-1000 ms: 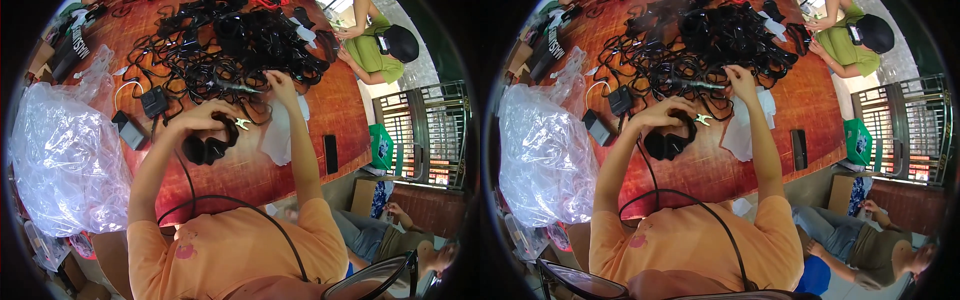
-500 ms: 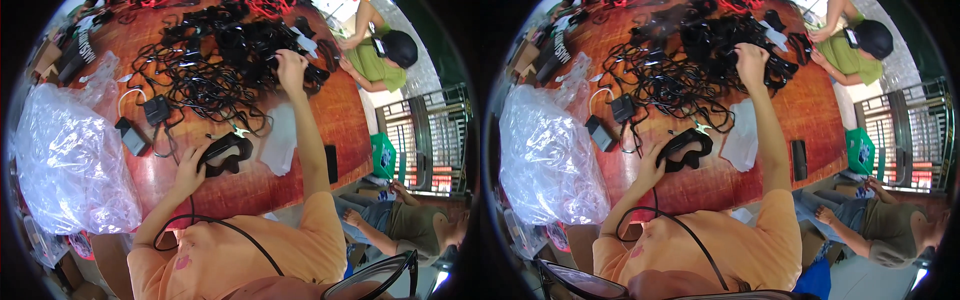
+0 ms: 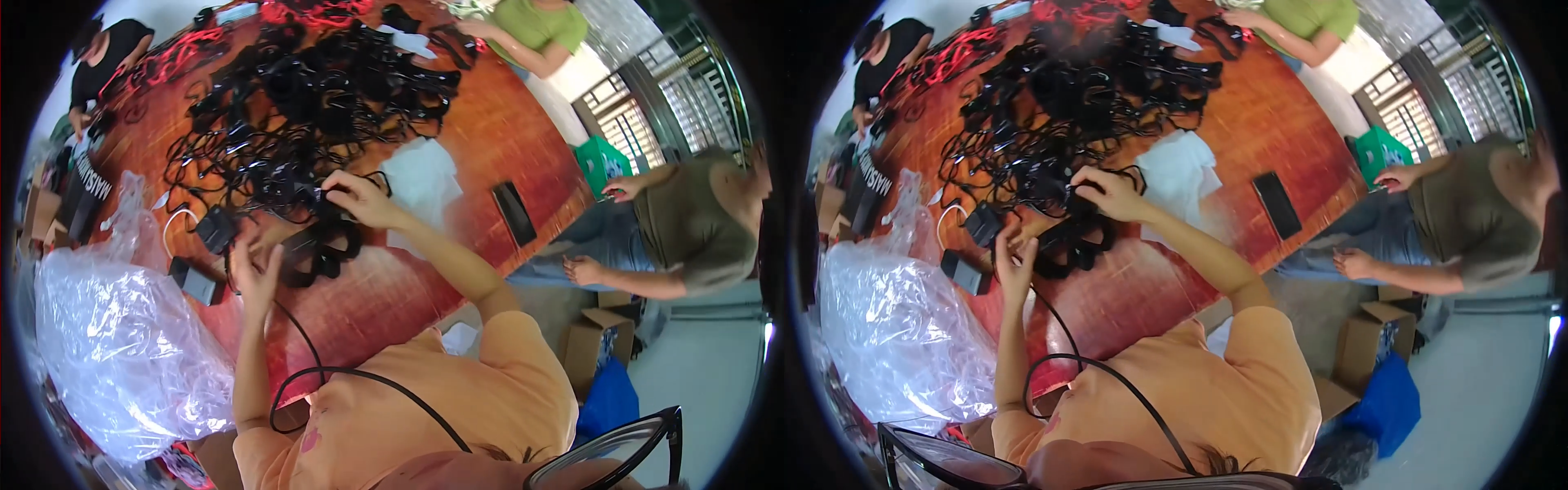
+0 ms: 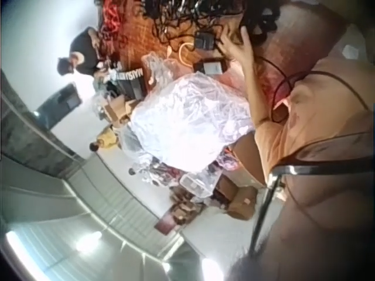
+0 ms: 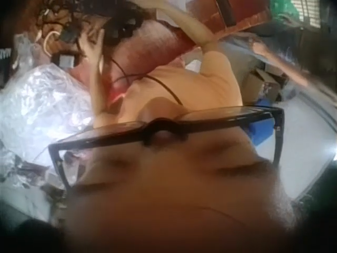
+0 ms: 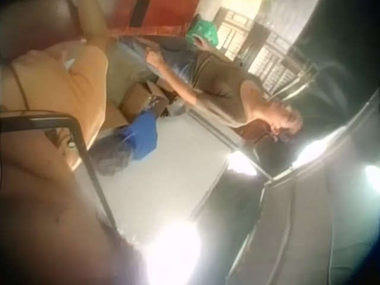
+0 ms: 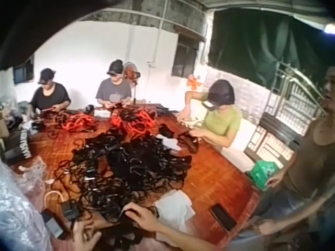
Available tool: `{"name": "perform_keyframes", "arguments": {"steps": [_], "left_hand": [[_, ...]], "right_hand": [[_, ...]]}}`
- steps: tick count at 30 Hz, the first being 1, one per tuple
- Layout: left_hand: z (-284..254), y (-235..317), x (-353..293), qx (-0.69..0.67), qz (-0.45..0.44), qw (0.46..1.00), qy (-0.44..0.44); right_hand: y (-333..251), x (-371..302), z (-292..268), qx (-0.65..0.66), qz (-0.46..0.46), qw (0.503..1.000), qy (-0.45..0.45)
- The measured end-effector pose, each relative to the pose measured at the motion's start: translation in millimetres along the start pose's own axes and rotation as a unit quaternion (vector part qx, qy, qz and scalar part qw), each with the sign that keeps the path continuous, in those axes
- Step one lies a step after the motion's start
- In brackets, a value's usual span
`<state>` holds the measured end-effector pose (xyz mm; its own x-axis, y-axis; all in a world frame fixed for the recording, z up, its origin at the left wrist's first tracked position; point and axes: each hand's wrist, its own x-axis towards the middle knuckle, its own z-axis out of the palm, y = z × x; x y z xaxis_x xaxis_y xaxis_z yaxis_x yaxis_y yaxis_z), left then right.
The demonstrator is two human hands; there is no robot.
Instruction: Assembling diving goggles by attaching straps and trimming excess material with pliers.
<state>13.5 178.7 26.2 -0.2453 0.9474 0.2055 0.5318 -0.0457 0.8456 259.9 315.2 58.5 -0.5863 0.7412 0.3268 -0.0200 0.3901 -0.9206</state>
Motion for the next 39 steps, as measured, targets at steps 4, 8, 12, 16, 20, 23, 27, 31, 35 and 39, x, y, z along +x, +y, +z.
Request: {"name": "perform_keyframes", "arguments": {"steps": [4,8,12,16,20,23,27,31,35,39], "left_hand": [[9.5,63.6,42.2,0.061,0.138,0.987,0.047],[19.7,26.4,89.7,-0.005,0.142,0.99,0.015],[-8.9,62.2,83.5,0.081,0.114,0.977,0.161],[-17.0,58.2,82.5,0.101,0.156,0.976,0.117],[-23.7,43.6,60.5,0.074,0.076,0.994,0.035],[-29.2,32.7,53.6,0.001,0.049,0.999,0.021],[-24.0,-2.2,52.5,0.0,0.068,0.997,0.024],[-21.7,11.6,28.4,0.041,0.002,0.998,0.052],[-17.9,19.7,18.4,0.056,0.032,0.996,0.055],[-9.7,20.8,19.0,-0.003,0.045,0.996,0.071]], "right_hand": [[-17.8,-3.1,-0.2,0.006,-0.028,0.999,-0.021],[-29.5,-4.7,-17.1,-0.073,-0.062,0.995,-0.037],[-35.1,-67.5,-56.1,-0.404,0.014,0.9,0.164],[15.2,-127.9,-94.5,-0.508,0.073,0.85,0.119],[1.3,-74.9,-141.2,-0.307,0.184,0.913,0.195],[18.7,-31.1,-204.4,-0.466,0.031,0.853,0.232],[66.0,-17.2,-259.8,-0.654,0.101,0.733,0.158],[11.5,-4.9,-194.8,-0.647,0.187,0.738,0.035],[-57.8,-12.2,-54.8,-0.331,-0.024,0.943,-0.019],[-29.1,-2.0,3.1,-0.342,-0.046,0.937,-0.049]]}}
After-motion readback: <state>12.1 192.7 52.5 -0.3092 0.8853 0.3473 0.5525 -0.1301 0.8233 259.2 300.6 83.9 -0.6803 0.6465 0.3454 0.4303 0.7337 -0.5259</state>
